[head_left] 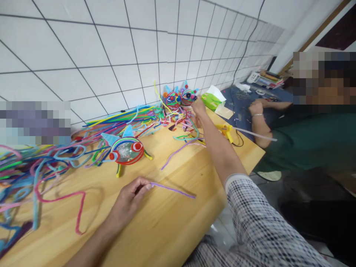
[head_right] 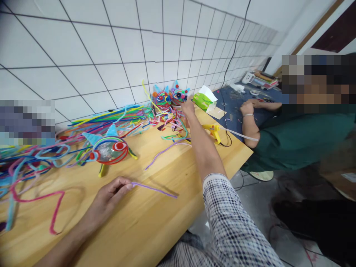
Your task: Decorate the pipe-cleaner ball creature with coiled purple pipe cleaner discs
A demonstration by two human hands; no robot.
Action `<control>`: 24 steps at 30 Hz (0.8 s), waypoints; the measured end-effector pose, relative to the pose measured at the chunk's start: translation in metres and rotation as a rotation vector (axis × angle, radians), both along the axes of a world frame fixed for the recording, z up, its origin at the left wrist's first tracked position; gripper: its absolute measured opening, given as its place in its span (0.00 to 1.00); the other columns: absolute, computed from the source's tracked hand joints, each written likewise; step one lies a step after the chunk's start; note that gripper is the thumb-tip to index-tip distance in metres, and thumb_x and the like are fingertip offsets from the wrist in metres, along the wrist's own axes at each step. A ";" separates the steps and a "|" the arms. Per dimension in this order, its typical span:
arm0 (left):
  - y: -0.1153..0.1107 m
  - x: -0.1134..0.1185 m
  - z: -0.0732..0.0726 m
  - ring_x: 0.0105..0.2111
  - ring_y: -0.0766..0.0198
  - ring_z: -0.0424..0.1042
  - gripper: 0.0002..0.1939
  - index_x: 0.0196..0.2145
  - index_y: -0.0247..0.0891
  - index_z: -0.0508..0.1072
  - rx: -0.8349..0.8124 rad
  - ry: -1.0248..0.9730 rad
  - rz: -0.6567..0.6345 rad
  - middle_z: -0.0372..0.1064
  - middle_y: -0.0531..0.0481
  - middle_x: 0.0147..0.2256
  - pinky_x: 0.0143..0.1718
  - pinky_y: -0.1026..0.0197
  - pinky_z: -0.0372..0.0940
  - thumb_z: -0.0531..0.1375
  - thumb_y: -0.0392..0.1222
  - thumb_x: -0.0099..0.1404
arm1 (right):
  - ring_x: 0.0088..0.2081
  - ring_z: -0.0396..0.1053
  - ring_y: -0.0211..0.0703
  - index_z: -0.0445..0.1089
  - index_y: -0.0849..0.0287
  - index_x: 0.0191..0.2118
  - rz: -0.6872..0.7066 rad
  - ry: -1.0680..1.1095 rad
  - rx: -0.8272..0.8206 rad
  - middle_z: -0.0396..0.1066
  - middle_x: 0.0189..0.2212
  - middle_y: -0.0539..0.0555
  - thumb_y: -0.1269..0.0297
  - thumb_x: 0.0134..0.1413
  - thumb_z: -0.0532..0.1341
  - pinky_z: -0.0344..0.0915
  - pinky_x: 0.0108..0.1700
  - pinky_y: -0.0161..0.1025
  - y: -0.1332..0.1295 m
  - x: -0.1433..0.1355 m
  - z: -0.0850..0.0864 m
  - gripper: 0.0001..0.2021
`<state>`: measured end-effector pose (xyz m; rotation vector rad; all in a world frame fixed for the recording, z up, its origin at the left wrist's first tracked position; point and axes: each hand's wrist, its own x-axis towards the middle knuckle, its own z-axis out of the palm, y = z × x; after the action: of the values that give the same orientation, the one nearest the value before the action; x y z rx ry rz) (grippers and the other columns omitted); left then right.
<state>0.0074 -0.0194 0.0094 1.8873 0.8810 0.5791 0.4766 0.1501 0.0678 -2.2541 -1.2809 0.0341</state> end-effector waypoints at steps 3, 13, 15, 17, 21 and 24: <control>0.000 0.000 -0.001 0.30 0.60 0.73 0.18 0.35 0.41 0.78 -0.008 -0.009 0.000 0.75 0.51 0.31 0.33 0.62 0.69 0.60 0.56 0.74 | 0.58 0.76 0.58 0.69 0.66 0.67 -0.021 0.043 0.027 0.78 0.60 0.69 0.63 0.72 0.52 0.72 0.57 0.47 0.002 0.005 0.000 0.24; -0.001 -0.002 0.000 0.30 0.63 0.72 0.19 0.36 0.38 0.79 -0.022 0.035 0.011 0.74 0.51 0.30 0.32 0.64 0.68 0.60 0.56 0.75 | 0.58 0.76 0.53 0.75 0.64 0.63 0.193 -0.021 0.167 0.80 0.57 0.61 0.73 0.66 0.55 0.67 0.65 0.48 0.023 -0.043 -0.009 0.24; -0.001 -0.002 0.000 0.30 0.63 0.71 0.19 0.36 0.38 0.78 -0.022 0.038 0.012 0.73 0.51 0.29 0.31 0.65 0.67 0.60 0.56 0.75 | 0.59 0.75 0.51 0.75 0.63 0.63 0.213 -0.028 0.176 0.79 0.57 0.61 0.75 0.65 0.53 0.67 0.66 0.48 0.023 -0.047 -0.013 0.25; -0.001 -0.003 -0.001 0.29 0.63 0.70 0.20 0.35 0.38 0.78 -0.015 0.045 0.014 0.72 0.52 0.28 0.31 0.65 0.67 0.60 0.57 0.74 | 0.59 0.74 0.51 0.75 0.63 0.62 0.149 -0.026 0.199 0.79 0.58 0.62 0.75 0.66 0.51 0.67 0.66 0.48 0.021 -0.047 -0.016 0.25; -0.001 -0.003 -0.002 0.29 0.63 0.71 0.19 0.35 0.38 0.79 0.001 0.047 0.018 0.73 0.51 0.29 0.32 0.65 0.68 0.60 0.56 0.75 | 0.63 0.71 0.55 0.73 0.66 0.63 0.076 -0.108 0.047 0.75 0.61 0.67 0.70 0.70 0.51 0.66 0.66 0.49 0.011 -0.047 -0.021 0.22; -0.001 -0.003 -0.003 0.30 0.64 0.72 0.19 0.35 0.38 0.78 0.004 0.034 0.022 0.73 0.51 0.29 0.32 0.65 0.68 0.60 0.55 0.75 | 0.63 0.71 0.57 0.74 0.65 0.61 0.163 -0.159 -0.125 0.76 0.60 0.68 0.67 0.70 0.55 0.66 0.65 0.49 -0.001 -0.064 -0.028 0.20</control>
<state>0.0042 -0.0201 0.0066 1.8978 0.9237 0.5640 0.4126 0.1493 0.0402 -2.2887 -1.5852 -0.0062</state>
